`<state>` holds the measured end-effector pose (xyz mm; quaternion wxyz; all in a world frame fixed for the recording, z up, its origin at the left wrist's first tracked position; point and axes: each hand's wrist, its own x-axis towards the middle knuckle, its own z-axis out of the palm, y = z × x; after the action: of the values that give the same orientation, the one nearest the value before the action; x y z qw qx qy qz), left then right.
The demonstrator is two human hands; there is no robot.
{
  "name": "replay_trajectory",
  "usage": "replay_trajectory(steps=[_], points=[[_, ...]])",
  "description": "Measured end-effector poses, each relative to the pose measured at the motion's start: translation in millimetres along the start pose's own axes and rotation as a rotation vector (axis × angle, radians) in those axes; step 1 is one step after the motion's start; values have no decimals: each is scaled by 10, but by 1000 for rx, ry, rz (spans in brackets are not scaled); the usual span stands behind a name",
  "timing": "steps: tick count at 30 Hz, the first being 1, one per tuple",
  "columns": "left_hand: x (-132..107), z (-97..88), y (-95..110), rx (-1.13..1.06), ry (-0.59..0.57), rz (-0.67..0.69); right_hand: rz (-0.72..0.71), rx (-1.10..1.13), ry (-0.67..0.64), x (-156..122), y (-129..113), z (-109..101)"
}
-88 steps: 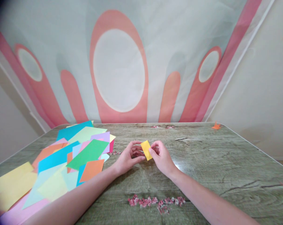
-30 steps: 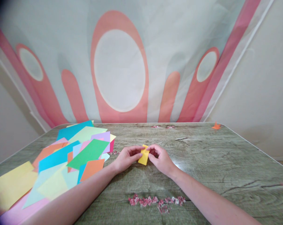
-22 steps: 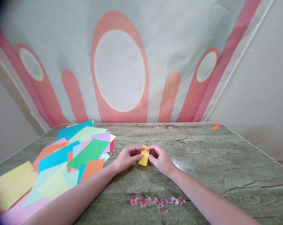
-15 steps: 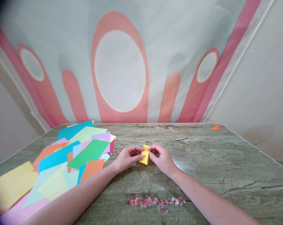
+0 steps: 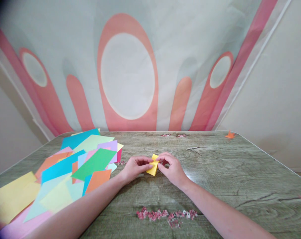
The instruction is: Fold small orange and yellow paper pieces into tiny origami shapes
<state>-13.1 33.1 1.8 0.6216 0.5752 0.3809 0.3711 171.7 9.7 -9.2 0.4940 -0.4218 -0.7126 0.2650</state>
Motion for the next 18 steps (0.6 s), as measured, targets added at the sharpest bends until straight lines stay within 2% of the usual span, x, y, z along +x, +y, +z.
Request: replay_trajectory(steps=[7, 14, 18], points=[[2, 17, 12, -82, -26, 45, 30, 14, 23, -7, -56, -6], [6, -1, -9, -50, -19, 13, 19, 1, 31, -10, -47, -4], [22, -17, -55, -12, -36, 51, 17, -9, 31, -21, -57, 7]])
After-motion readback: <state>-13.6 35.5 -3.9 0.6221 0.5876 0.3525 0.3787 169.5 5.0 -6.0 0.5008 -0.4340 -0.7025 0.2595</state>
